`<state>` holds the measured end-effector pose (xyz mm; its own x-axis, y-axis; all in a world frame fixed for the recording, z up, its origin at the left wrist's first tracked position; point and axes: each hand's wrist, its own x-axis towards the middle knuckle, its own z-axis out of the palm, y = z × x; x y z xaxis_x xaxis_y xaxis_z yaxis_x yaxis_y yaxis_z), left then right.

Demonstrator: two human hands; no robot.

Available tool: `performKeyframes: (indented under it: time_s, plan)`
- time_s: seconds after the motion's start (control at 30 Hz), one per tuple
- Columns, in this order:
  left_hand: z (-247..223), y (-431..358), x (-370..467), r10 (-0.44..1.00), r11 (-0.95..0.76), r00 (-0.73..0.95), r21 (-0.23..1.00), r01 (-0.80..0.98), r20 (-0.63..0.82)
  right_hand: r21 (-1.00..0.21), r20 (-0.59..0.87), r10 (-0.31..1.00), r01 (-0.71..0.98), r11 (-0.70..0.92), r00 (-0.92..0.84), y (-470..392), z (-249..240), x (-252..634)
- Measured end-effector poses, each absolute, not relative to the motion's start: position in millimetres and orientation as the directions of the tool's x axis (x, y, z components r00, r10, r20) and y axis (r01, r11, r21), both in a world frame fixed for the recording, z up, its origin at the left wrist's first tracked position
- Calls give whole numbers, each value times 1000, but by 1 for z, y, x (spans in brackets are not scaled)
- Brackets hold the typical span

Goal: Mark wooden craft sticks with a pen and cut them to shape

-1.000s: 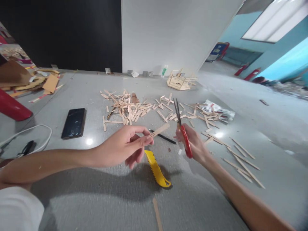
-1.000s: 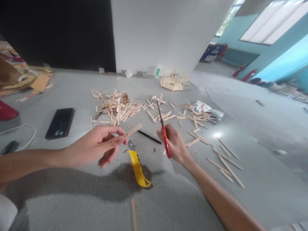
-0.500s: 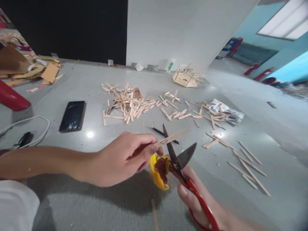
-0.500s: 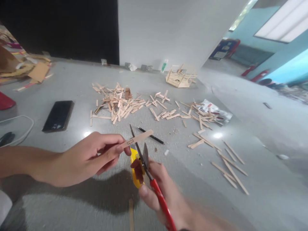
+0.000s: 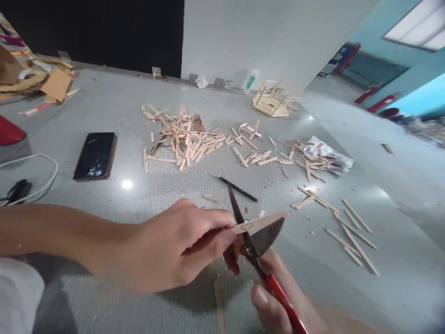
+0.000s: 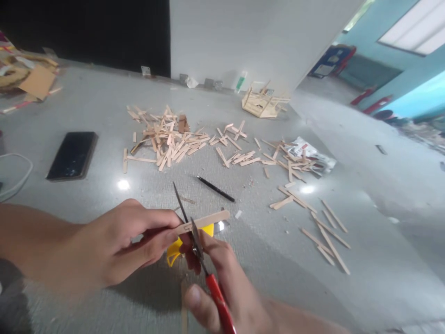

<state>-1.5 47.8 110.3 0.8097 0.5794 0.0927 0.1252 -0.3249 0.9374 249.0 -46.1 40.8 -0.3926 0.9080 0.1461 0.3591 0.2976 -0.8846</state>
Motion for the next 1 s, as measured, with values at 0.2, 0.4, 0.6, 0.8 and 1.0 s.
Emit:
performKeyframes:
  time_s: [0.2, 0.4, 0.6, 0.8, 1.0]
  plan:
    - [111, 47, 2, 569, -351, 816, 927, 133, 99, -900, 105, 917, 355, 252, -385, -44, 46, 245]
    - [110, 47, 4, 576, -370, 810, 919, 137, 112, -905, 130, 912, 330, 270, -389, -40, 52, 241]
    - [113, 48, 4, 567, -354, 819, 924, 143, 90, -917, 81, 913, 329, 225, -399, -43, 50, 245]
    - [111, 49, 3, 546, -370, 831, 921, 123, 108, -909, 77, 901, 341, 239, -426, -44, 50, 245]
    - [108, 49, 3, 538, -374, 832, 923, 90, 137, -901, 94, 919, 360, 242, -383, -44, 47, 247]
